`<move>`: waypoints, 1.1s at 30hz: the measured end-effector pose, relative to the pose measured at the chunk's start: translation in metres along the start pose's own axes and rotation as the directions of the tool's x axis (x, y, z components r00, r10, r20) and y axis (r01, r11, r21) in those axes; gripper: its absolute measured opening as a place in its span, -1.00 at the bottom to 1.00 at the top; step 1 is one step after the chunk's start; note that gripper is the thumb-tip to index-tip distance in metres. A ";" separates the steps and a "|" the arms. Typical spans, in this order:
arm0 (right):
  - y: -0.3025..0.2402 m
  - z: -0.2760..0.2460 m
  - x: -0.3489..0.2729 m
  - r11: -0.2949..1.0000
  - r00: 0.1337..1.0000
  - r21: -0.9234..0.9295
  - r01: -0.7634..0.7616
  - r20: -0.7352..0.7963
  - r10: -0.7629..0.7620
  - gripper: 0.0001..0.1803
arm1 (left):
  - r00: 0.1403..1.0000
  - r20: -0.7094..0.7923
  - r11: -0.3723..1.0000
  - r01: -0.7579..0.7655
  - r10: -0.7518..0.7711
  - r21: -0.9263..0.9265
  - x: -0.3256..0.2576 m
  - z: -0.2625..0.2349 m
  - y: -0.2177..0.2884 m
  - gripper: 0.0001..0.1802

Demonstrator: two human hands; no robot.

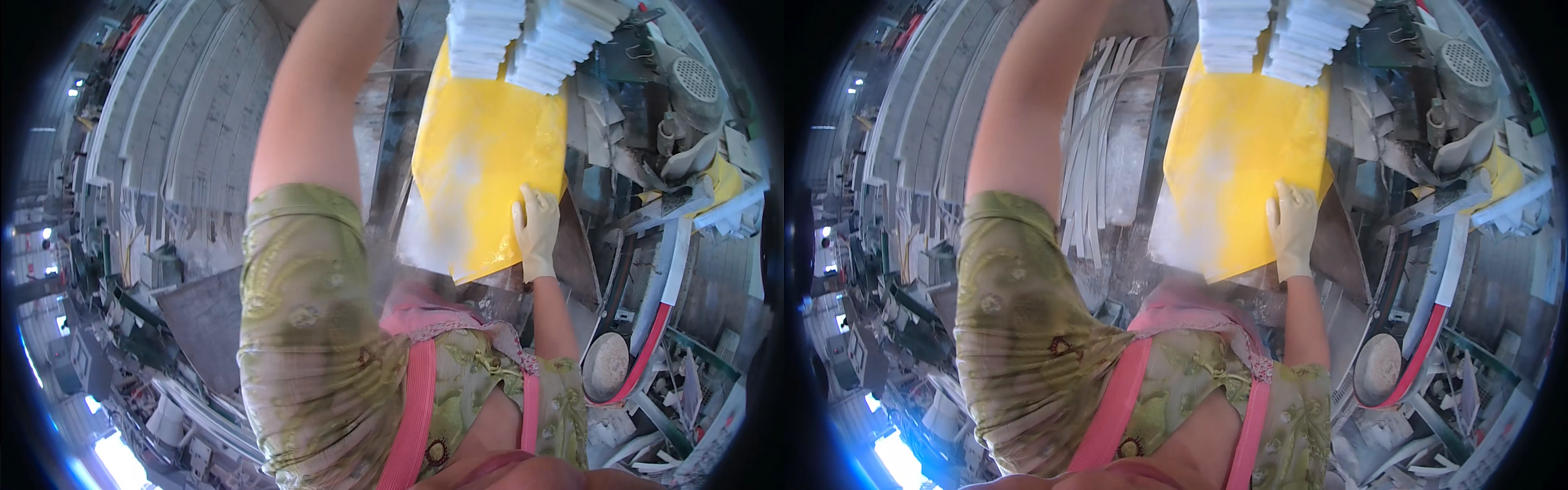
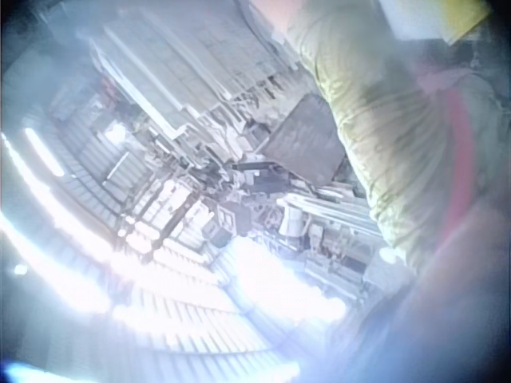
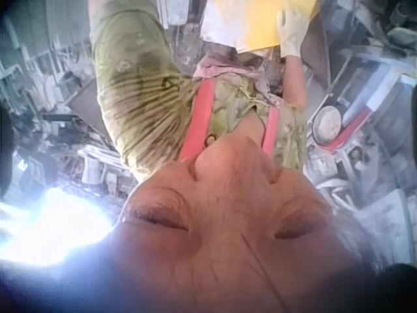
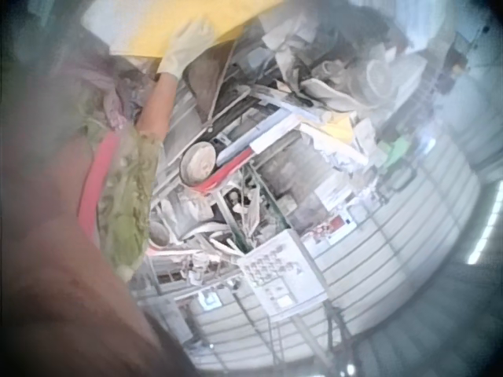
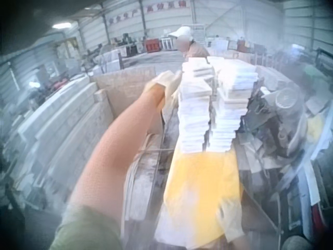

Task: The person repeatedly picks white rectangular panels from a yellow tray and stacks them on a growing pile. The hands move each panel one at a time, aligning edges before placing it on the stack.

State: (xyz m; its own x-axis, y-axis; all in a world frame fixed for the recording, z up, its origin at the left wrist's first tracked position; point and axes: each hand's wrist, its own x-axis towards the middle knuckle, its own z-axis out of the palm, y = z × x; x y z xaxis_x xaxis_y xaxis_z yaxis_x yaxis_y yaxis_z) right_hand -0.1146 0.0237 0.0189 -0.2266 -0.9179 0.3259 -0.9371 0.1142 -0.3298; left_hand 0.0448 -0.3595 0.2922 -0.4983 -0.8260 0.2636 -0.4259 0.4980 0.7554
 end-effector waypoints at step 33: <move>-0.016 0.005 0.041 0.988 0.996 0.145 0.055 0.063 -0.065 -0.61 | -0.033 -0.400 0.020 0.992 -0.916 -0.126 -0.805 -0.020 -0.389 -0.54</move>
State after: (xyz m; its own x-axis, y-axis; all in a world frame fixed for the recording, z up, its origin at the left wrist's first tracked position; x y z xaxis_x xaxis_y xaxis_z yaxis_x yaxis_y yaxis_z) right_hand -0.1074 -0.0179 0.0329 -0.1482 -0.9454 0.2904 -0.8996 0.0068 -0.4367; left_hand 0.6269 0.1059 -0.2017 0.7083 -0.5348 -0.4608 -0.4072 -0.8427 0.3522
